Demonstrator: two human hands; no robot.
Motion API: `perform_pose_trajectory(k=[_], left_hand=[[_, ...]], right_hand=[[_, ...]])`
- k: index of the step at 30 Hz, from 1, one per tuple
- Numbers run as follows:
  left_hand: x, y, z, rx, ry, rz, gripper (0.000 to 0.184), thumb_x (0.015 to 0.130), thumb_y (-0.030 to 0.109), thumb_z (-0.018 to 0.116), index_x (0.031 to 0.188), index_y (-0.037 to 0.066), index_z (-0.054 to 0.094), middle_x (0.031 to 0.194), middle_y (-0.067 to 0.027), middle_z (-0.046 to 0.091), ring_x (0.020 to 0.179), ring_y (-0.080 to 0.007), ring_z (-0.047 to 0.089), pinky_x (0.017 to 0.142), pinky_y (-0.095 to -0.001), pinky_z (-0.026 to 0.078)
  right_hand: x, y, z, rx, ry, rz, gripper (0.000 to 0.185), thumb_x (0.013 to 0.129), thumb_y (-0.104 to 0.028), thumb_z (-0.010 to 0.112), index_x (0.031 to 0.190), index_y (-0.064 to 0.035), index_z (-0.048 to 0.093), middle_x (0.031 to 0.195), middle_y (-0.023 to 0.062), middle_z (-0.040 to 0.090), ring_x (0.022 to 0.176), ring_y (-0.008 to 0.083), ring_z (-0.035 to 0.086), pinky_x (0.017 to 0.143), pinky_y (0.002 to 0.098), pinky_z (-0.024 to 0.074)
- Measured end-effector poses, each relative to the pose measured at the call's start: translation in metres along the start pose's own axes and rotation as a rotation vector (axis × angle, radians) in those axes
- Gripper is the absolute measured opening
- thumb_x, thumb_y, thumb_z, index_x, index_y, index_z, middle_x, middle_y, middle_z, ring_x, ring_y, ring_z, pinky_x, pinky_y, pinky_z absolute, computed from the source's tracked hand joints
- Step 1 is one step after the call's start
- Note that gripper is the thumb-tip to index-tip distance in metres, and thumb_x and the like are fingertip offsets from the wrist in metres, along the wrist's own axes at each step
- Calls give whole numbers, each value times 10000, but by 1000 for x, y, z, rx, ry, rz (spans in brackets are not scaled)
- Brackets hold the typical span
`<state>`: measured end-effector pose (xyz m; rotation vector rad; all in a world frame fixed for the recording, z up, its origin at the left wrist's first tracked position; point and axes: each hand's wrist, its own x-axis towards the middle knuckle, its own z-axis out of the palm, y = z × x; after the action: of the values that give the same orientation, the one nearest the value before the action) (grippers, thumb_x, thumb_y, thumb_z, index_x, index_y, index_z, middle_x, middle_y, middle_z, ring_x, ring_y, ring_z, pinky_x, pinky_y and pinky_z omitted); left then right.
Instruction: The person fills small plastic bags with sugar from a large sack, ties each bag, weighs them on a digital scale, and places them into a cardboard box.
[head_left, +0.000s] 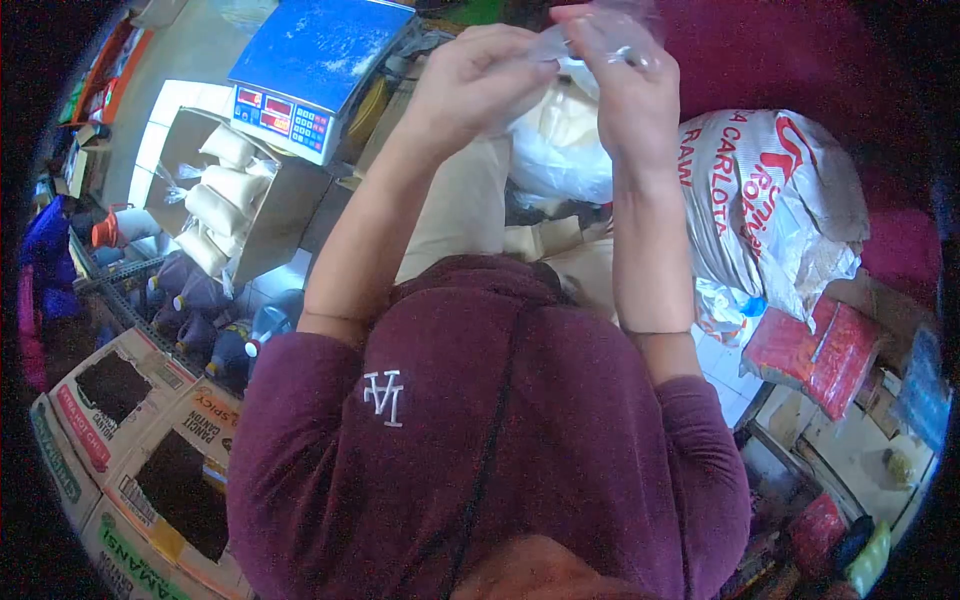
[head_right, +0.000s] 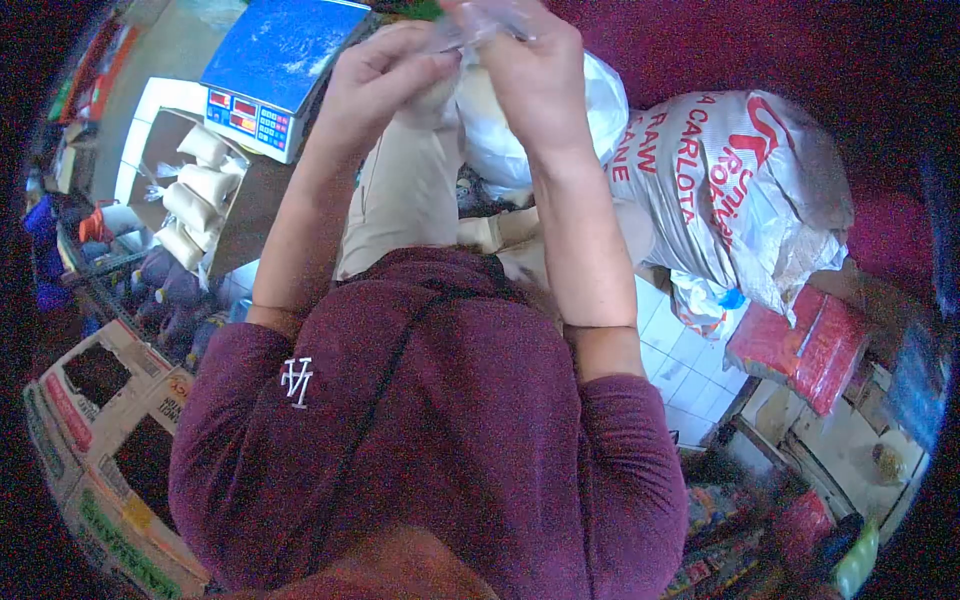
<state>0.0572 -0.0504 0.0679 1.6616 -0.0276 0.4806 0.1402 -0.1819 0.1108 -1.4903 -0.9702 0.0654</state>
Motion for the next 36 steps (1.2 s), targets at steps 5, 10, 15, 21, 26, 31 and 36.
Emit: perform_pose_trajectory(k=[5,10,15,21,26,31,36], left_hand=[[-6,12,-2,60,67,67,215,797,183,612,918,17,676,951,-83,645,917,-194,568,845,-313,411],[-12,18,-4,277,36,191,180,850,95,553,964,-1,653,981,-76,623,904,-165,572,817,-274,430],[-8,27,-14,59,159,216,182,877,110,540,972,-7,642,963,-87,641,887,-189,601,810,-282,453],[7,48,-28,-681,217,303,108,908,116,525,903,22,577,1056,-138,595,1065,-242,542,919,-384,436],[4,38,-31,-1038,86,228,110,885,144,569,914,38,576,1170,-123,568,1100,-246,525,952,-401,426],[-2,27,-36,-1085,369,-3,153,876,156,582,958,27,582,1169,-114,576,1100,-237,526,971,-391,416],[-4,15,-41,-1157,256,-65,185,877,164,584,986,15,588,1118,-102,591,1061,-232,546,961,-390,420]], right_hand=[[-11,29,1,479,230,376,186,840,-91,612,994,10,633,986,57,615,873,139,571,782,267,442],[-2,2,1,403,178,247,138,833,-70,638,935,22,649,900,57,642,801,116,587,735,239,457],[-4,22,-20,629,-62,22,444,912,-281,542,1253,-4,474,1218,72,535,1068,188,532,935,321,410],[-66,51,12,1219,-322,827,731,884,-636,303,1351,-77,363,1258,147,502,1097,381,511,862,533,450],[-73,54,5,1983,-438,686,738,872,-632,360,1349,-69,350,1212,208,524,999,415,561,806,554,476],[-80,33,-4,502,-188,366,689,781,-319,703,1323,-41,381,1253,186,492,1095,359,515,943,448,412],[-86,20,-2,-36,-65,97,739,696,-115,749,1328,-44,372,1275,157,474,1155,314,475,998,393,362]])
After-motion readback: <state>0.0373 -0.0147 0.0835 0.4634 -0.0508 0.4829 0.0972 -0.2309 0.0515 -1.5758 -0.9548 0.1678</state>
